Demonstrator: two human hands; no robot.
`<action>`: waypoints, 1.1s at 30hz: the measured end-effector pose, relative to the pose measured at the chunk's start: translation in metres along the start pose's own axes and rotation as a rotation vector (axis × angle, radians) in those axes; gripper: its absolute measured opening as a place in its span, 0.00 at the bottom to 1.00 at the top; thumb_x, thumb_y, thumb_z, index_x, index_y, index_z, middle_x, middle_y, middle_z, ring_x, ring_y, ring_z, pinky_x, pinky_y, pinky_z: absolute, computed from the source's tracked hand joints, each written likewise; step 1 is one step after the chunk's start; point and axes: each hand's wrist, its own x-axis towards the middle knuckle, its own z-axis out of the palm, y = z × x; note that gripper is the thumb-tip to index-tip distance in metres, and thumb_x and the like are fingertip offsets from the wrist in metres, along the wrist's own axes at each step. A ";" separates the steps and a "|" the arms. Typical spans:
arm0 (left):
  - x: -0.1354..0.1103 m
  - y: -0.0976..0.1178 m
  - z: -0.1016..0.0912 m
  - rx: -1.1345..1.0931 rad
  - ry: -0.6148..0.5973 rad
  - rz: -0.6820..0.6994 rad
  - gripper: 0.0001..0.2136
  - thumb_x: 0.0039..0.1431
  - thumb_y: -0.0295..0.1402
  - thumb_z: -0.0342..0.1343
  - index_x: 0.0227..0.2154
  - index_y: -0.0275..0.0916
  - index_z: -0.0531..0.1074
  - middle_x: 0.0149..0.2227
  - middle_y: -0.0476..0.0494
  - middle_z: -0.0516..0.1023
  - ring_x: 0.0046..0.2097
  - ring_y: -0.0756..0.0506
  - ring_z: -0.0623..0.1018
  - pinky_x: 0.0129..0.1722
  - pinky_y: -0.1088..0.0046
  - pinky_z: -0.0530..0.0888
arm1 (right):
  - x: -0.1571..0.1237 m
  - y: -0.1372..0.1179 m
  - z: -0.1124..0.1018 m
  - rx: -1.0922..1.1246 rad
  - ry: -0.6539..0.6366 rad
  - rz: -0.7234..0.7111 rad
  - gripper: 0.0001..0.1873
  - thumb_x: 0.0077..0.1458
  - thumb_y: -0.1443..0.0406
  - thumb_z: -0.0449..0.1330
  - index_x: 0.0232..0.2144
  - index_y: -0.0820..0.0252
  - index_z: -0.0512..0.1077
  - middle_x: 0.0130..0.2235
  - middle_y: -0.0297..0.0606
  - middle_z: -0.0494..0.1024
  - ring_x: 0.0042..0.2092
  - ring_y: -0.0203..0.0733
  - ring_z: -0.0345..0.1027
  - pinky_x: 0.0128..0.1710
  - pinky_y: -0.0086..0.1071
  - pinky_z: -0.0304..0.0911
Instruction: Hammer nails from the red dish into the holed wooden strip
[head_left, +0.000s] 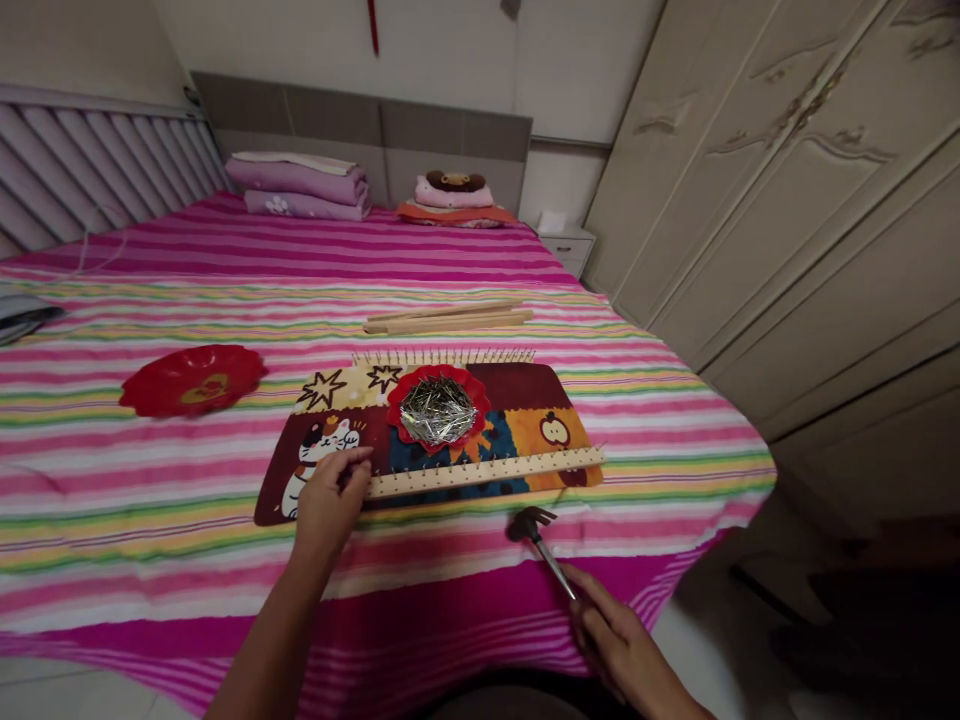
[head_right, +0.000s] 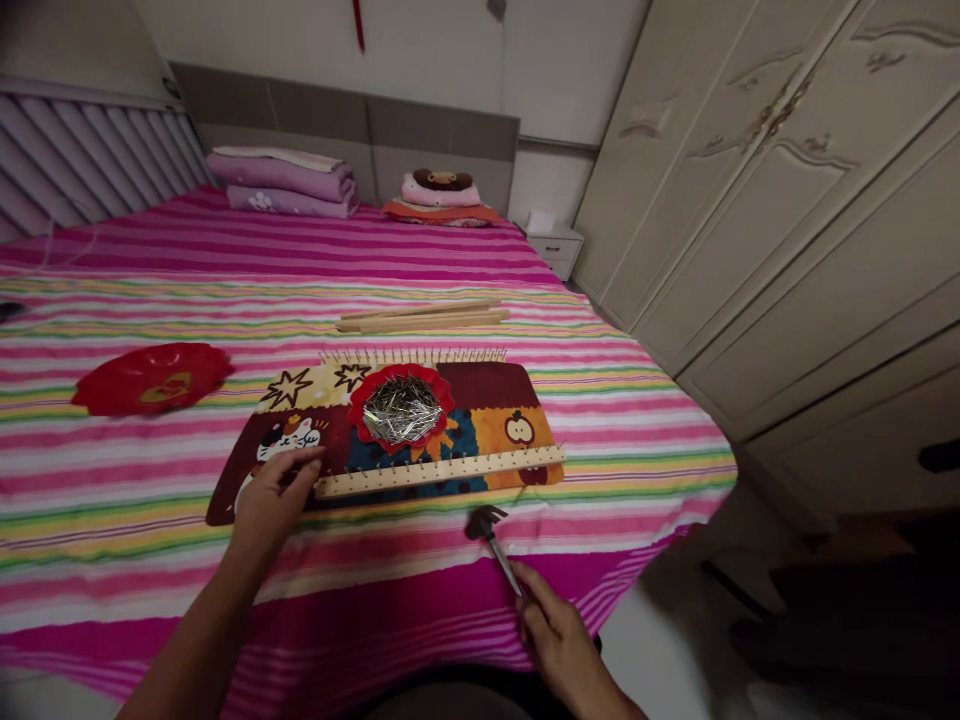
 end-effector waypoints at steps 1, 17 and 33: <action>0.006 0.008 0.002 0.027 0.010 0.020 0.14 0.51 0.40 0.49 0.35 0.41 0.75 0.37 0.45 0.76 0.37 0.45 0.74 0.39 0.71 0.69 | 0.000 0.008 -0.002 0.054 0.054 0.031 0.34 0.51 0.51 0.50 0.56 0.64 0.59 0.16 0.23 0.54 0.16 0.30 0.43 0.14 0.24 0.39; 0.076 0.060 0.068 0.685 -0.416 0.384 0.10 0.48 0.27 0.50 0.26 0.39 0.77 0.33 0.36 0.74 0.38 0.39 0.71 0.37 0.65 0.63 | 0.007 0.018 -0.004 0.291 0.107 0.131 0.32 0.48 0.53 0.53 0.54 0.61 0.58 0.17 0.22 0.61 0.12 0.25 0.42 0.08 0.17 0.38; 0.063 0.041 0.003 0.008 -0.312 0.016 0.06 0.47 0.36 0.54 0.24 0.39 0.70 0.23 0.51 0.72 0.26 0.49 0.69 0.28 0.75 0.62 | 0.009 0.024 -0.001 0.322 0.095 0.153 0.35 0.47 0.50 0.55 0.55 0.59 0.57 0.16 0.22 0.60 0.13 0.25 0.42 0.10 0.17 0.36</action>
